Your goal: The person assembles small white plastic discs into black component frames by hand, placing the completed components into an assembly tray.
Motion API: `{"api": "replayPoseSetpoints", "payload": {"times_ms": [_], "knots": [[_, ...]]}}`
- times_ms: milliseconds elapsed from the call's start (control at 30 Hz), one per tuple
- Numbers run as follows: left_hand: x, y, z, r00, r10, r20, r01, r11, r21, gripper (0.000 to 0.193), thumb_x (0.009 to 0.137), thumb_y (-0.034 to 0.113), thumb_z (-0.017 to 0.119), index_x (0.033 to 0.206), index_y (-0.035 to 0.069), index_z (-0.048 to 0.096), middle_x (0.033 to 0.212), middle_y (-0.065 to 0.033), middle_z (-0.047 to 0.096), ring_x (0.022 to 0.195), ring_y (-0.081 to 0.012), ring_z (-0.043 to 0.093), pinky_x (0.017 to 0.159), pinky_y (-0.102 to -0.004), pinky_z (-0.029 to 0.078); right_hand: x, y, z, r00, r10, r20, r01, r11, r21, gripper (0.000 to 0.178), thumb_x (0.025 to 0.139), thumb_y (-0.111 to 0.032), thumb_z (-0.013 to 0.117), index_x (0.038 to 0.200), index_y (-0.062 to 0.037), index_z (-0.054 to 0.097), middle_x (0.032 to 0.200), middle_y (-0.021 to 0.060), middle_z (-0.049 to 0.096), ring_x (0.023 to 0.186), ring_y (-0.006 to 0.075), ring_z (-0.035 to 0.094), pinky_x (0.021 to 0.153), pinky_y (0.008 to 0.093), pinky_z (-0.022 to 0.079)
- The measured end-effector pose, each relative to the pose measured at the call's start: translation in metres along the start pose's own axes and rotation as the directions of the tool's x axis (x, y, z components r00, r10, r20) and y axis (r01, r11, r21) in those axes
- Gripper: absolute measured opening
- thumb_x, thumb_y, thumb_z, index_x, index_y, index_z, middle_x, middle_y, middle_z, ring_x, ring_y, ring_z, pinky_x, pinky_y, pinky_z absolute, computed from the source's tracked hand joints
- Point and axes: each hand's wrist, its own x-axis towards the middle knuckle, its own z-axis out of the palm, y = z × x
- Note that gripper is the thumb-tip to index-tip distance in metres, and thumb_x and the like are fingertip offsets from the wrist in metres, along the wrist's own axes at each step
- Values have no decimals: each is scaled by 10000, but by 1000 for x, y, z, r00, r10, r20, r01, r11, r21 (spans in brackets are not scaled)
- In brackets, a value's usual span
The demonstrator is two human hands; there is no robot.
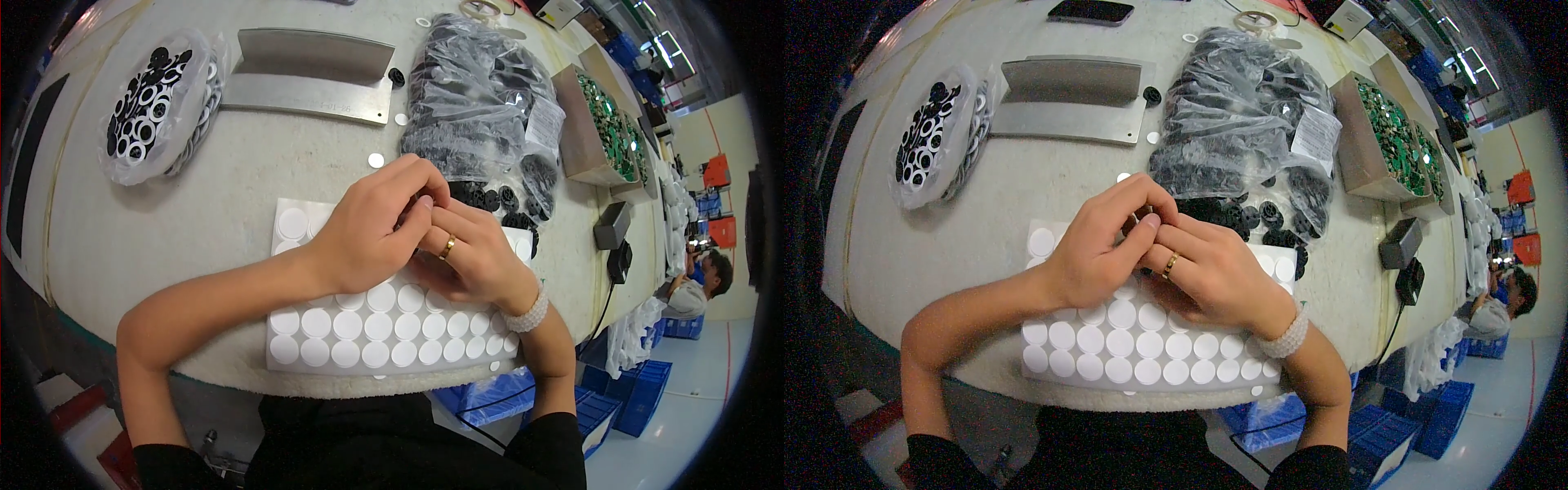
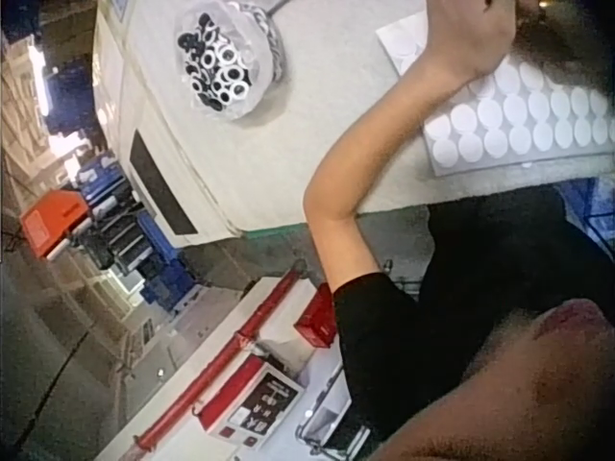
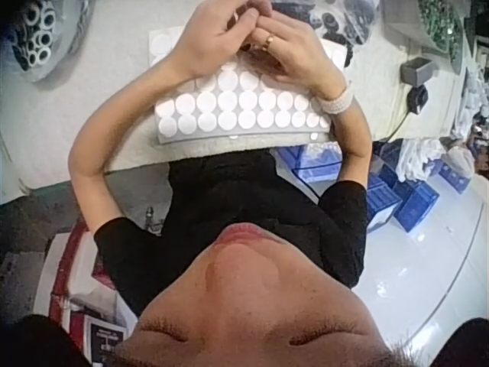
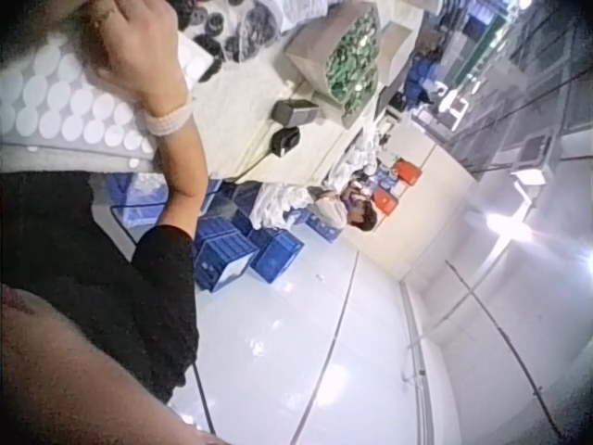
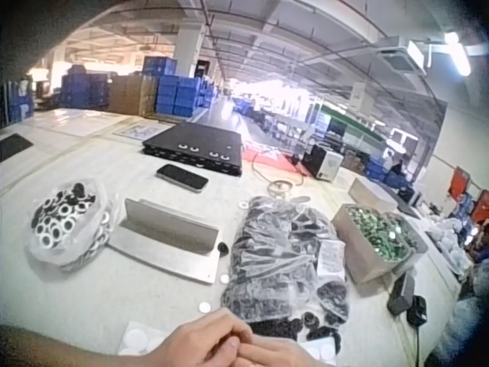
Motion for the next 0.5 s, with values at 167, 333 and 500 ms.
{"api": "replayPoseSetpoints", "payload": {"times_ms": [167, 333, 500], "knots": [[0, -1, 1, 1000, -21, 7, 21, 1000, -22, 127, 869, 4, 440, 959, -15, 528, 888, -132, 546, 792, -224, 552, 711, -310, 449, 0, 0, -1, 1000, 9, 29, -9, 1000, 12, 346, 629, -61, 709, 947, -19, 578, 903, 99, 569, 822, 299, 581, 697, 368, 513], [0, -3, 0, 1000, -20, 2, 20, 1000, 7, 135, 859, -6, 434, 961, -18, 521, 884, -140, 548, 802, -239, 559, 739, -321, 453, 2, -1, -2, 996, 37, 78, -39, 999, 22, 353, 631, -63, 703, 957, -19, 573, 913, 96, 563, 841, 298, 575, 718, 372, 508], [1, -4, 1, 1000, -15, -1, 15, 1000, -4, 140, 859, -6, 425, 963, -17, 518, 884, -143, 555, 812, -243, 565, 758, -326, 454, 1, 0, 0, 999, 28, 43, -28, 1000, 9, 344, 642, -63, 700, 956, -22, 568, 896, 97, 547, 827, 301, 569, 713, 373, 506]]}}
